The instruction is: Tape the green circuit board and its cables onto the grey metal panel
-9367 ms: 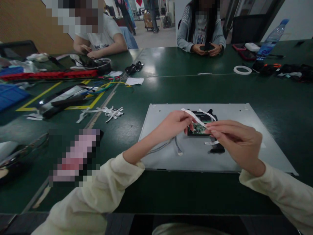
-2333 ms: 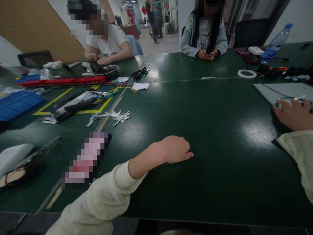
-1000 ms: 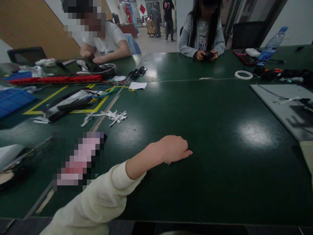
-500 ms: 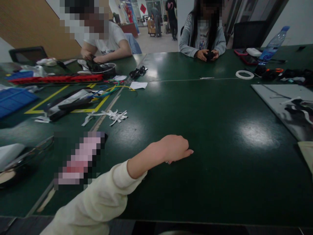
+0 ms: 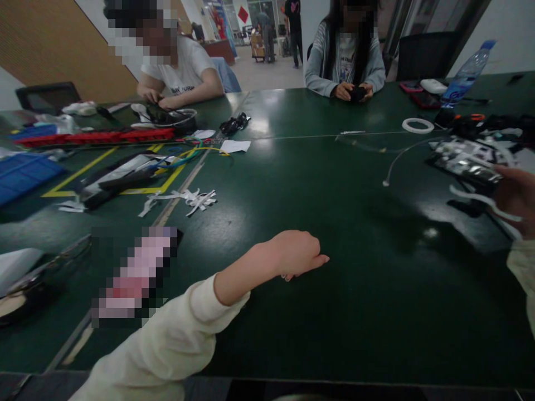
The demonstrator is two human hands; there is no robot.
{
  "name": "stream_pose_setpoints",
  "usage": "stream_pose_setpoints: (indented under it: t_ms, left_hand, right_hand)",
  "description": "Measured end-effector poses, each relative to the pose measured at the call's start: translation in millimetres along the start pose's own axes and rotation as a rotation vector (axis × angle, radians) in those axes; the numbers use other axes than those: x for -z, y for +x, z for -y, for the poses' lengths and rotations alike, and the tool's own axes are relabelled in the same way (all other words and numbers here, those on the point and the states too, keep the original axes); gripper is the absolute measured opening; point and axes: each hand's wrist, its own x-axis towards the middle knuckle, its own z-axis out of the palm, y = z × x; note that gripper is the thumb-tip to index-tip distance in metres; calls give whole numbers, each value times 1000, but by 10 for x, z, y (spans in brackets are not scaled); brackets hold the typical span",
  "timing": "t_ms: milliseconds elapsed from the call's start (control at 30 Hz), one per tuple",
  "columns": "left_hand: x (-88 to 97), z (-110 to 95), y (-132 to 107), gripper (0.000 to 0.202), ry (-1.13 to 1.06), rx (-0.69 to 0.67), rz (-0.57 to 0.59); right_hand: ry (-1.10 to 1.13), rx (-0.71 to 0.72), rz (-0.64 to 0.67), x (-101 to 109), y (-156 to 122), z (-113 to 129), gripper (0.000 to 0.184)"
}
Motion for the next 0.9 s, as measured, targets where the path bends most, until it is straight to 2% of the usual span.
stream_pose_setpoints:
  t_ms: [33, 100, 167, 267, 367, 500, 567, 633, 733, 900]
  left_hand:
    - [0, 9, -7, 61, 7, 6, 13]
    - [10, 29, -34, 59, 49, -15, 35]
    - [50, 40, -83, 53, 117, -110, 36]
    - [176, 29, -180, 40, 133, -270, 37]
    - [327, 33, -243, 38, -9, -279, -29]
    - [389, 149, -157, 37, -94, -131, -320]
    - [324, 231, -42, 32, -95, -71, -480]
    - [208, 293, 92, 30, -97, -69, -583]
    - [5, 325, 269, 38, -61, -96, -668]
    - [-203, 292, 408, 48, 108, -95, -700]
  right_hand:
    - [190, -81, 100, -158, -70, 89, 35]
    - [463, -137, 318, -445, -244, 232, 21]
    - [627, -155, 556, -661, -438, 323, 23]
    - [678, -186, 808, -852, -687, 392, 28]
    - [641, -186, 929, -950, -827, 426, 32]
    - [584, -156, 955, -1000, -888, 457, 34]
    - [584, -140, 947, -1000, -899, 476, 35]
    - [581, -122, 937, -994, -902, 493, 40]
    - [526, -97, 891, -994, -887, 499, 48]
    - [222, 42, 675, -1007, -823, 436, 44]
